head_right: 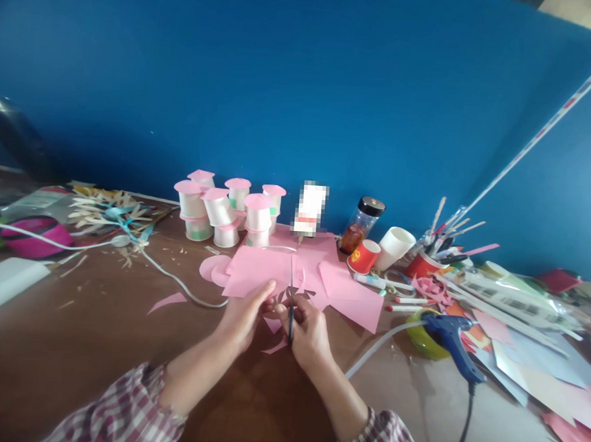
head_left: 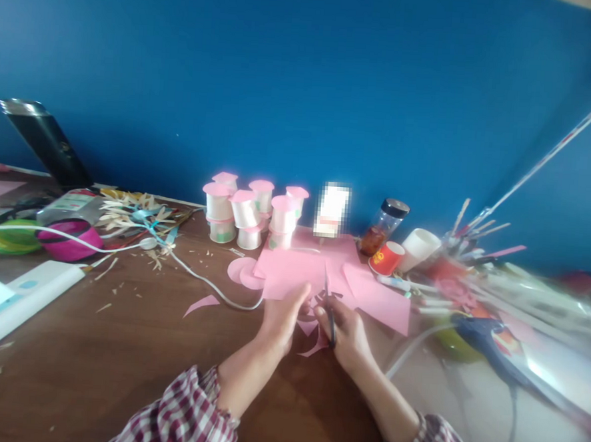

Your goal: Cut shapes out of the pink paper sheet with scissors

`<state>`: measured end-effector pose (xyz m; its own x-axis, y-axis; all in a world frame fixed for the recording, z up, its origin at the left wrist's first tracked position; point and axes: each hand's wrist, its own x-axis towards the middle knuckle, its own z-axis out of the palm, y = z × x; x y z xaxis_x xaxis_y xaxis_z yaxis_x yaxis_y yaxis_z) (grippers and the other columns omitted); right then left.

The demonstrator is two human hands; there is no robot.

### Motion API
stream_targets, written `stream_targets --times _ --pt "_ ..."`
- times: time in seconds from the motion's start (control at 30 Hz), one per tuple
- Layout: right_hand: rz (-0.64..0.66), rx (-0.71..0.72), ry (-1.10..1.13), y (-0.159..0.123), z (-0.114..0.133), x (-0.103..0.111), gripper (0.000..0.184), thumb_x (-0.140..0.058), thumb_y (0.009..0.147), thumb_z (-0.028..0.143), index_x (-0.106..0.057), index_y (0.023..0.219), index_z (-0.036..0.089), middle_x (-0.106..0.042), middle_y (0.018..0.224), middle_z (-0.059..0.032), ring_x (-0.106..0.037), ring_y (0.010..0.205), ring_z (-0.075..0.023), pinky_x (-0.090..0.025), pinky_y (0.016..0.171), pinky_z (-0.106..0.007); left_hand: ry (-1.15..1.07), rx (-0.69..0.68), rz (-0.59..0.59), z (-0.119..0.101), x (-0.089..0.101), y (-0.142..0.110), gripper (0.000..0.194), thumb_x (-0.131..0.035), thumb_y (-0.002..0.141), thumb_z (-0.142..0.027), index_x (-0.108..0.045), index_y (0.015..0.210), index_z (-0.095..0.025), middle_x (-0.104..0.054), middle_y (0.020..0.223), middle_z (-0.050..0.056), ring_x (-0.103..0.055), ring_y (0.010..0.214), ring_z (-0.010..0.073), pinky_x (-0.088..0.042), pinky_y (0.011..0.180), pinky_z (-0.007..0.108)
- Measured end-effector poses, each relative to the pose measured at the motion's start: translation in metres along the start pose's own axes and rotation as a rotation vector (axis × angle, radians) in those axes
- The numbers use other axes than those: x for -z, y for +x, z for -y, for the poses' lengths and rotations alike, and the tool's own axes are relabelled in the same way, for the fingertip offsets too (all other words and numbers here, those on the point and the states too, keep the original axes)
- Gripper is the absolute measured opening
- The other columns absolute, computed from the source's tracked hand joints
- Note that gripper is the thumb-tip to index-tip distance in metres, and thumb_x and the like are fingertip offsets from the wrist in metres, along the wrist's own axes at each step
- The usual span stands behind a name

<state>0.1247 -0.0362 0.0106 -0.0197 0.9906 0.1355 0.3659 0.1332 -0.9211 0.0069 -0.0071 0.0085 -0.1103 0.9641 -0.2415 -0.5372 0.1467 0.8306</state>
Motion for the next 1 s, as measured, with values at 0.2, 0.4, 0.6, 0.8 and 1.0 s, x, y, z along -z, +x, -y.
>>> stream_targets --times 0.2,0.4,0.6,0.8,1.0 --pt "0.010 -0.002 0.013 -0.0004 -0.0002 0.0006 0.028 -0.062 0.080 0.042 -0.056 0.071 0.016 -0.047 0.048 0.0044 -0.045 0.044 -0.0109 -0.034 0.043 -0.020 -0.013 0.005 0.003 -0.0023 0.0002 0.0012 0.025 -0.074 0.062 -0.030 -0.057 0.069 -0.014 -0.052 0.056 -0.002 -0.050 0.052 0.0107 -0.044 0.053 0.025" --pt "0.011 -0.018 0.025 -0.0004 -0.0004 0.0000 0.031 -0.061 0.080 0.045 -0.059 0.074 0.015 -0.047 0.048 0.0039 -0.044 0.044 -0.0109 -0.034 0.043 -0.021 -0.011 0.004 -0.018 -0.0049 -0.0010 -0.0001 0.026 -0.076 0.060 -0.030 -0.058 0.067 -0.013 -0.052 0.055 -0.002 -0.050 0.051 0.0099 -0.043 0.051 0.023" --pt "0.012 -0.023 0.032 0.0002 0.0011 0.0002 0.032 -0.062 0.079 0.047 -0.059 0.073 0.016 -0.048 0.046 0.0035 -0.045 0.043 -0.0116 -0.034 0.042 -0.021 -0.020 0.018 -0.010 -0.0026 -0.0001 0.0011 0.025 -0.076 0.060 -0.030 -0.059 0.066 -0.013 -0.053 0.054 -0.002 -0.051 0.051 0.0107 -0.045 0.052 0.024" --pt "0.020 -0.051 0.059 -0.0009 0.0050 -0.0002 0.035 -0.062 0.077 0.050 -0.059 0.073 0.016 -0.049 0.044 0.0034 -0.047 0.041 -0.0124 -0.035 0.041 -0.022 -0.033 0.011 -0.025 -0.0071 -0.0020 -0.0005 0.032 -0.078 0.059 -0.030 -0.061 0.079 -0.012 -0.060 0.063 0.002 -0.056 0.054 0.0126 -0.047 0.051 0.025" --pt "0.047 -0.037 0.080 -0.0005 0.0016 -0.0017 0.032 -0.062 0.078 0.047 -0.058 0.073 0.016 -0.050 0.045 0.0034 -0.047 0.041 -0.0115 -0.036 0.042 -0.021 -0.020 -0.027 -0.001 -0.0074 -0.0023 -0.0031 0.027 -0.077 0.060 -0.030 -0.059 0.072 -0.013 -0.056 0.058 -0.001 -0.054 0.052 0.0119 -0.047 0.052 0.026"
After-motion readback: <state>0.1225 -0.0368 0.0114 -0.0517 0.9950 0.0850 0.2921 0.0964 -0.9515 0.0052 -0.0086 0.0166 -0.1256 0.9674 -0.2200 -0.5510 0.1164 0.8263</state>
